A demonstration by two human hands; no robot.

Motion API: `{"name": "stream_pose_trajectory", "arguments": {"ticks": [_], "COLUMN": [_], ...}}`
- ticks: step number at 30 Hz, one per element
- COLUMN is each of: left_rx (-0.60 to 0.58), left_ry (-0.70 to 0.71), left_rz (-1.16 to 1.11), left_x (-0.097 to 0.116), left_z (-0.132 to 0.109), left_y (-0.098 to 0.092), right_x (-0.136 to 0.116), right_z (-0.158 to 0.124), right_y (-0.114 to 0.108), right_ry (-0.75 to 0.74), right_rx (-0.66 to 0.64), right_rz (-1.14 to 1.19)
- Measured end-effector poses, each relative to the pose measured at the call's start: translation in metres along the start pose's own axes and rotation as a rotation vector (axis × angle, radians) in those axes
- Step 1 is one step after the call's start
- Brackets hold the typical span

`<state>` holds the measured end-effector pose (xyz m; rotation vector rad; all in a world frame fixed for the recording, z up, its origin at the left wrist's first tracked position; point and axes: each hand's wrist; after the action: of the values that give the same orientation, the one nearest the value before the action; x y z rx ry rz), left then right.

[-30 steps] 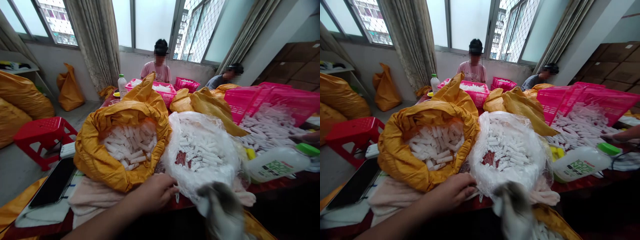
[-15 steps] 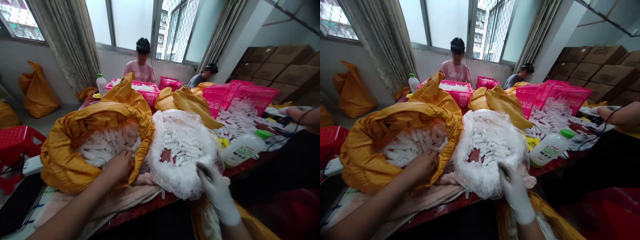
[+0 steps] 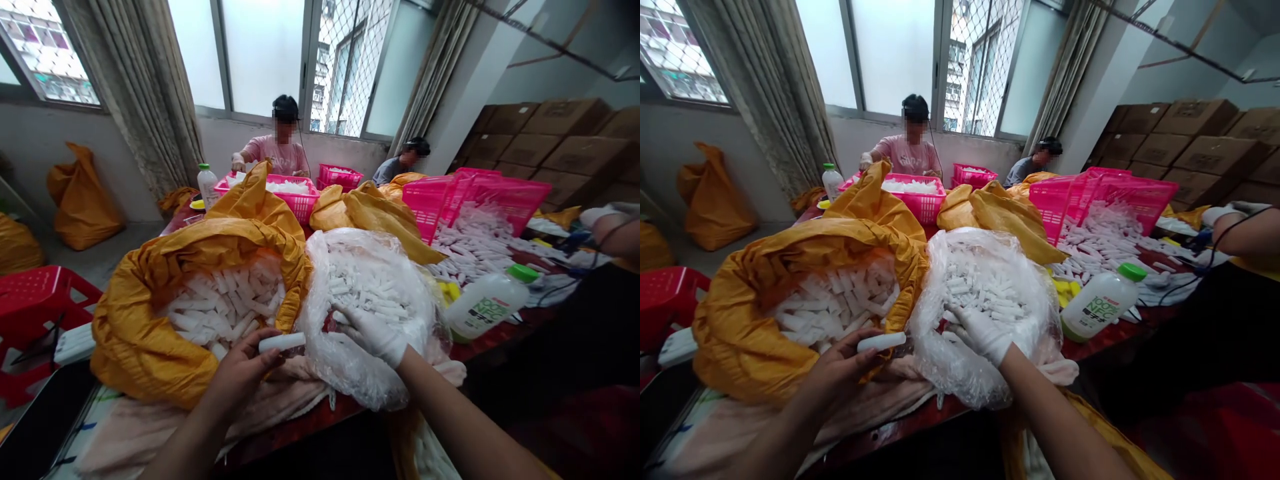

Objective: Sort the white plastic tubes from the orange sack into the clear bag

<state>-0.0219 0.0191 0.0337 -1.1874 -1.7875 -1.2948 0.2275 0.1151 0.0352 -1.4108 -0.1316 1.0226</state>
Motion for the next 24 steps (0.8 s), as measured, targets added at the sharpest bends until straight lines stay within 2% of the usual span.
{"name": "stream_pose_trajectory", "arguments": {"ticks": [2,5,7,11,15,17,19,22,24], "left_rx": [-0.014,-0.043,-0.069,-0.059,-0.037,-0.059,-0.125,-0.252,-0.257], "left_ry": [-0.029,-0.085,-0.108,-0.107,-0.066,-0.049,-0.027,0.024,0.062], "left_rz": [-0.103,-0.213,-0.273,-0.343,-0.345,-0.23,-0.015,0.243,0.296], "left_x": [-0.005,-0.009,-0.012,-0.02,-0.028,-0.031,-0.033,-0.034,-0.033], "left_z": [-0.003,-0.005,-0.007,-0.01,-0.013,-0.014,-0.016,-0.019,-0.021], "left_y": [0.01,0.023,0.03,0.039,0.043,0.042,0.04,0.037,0.037], "right_x": [-0.012,-0.039,-0.058,-0.09,-0.111,-0.115,-0.114,-0.109,-0.102], "right_z": [-0.015,-0.027,-0.024,-0.001,0.017,0.017,0.012,0.001,-0.007], "right_y": [-0.007,-0.002,0.007,0.025,0.041,0.05,0.061,0.081,0.091], "right_ry": [0.027,0.02,0.035,0.171,0.32,0.341,0.318,0.276,0.236], "right_rx": [0.087,0.247,0.382,0.651,0.796,0.87,0.906,0.798,0.685], "right_rz": [0.277,0.809,1.061,1.424,1.52,1.483,1.411,1.336,1.348]}}
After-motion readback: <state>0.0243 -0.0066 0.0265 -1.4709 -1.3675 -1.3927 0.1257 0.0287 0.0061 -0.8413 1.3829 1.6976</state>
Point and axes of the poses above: each hand's wrist, its own z-axis towards the middle knuckle, its own y-axis out of the palm, x = y × z, and after that the axes turned 5 degrees about -y, right-handed
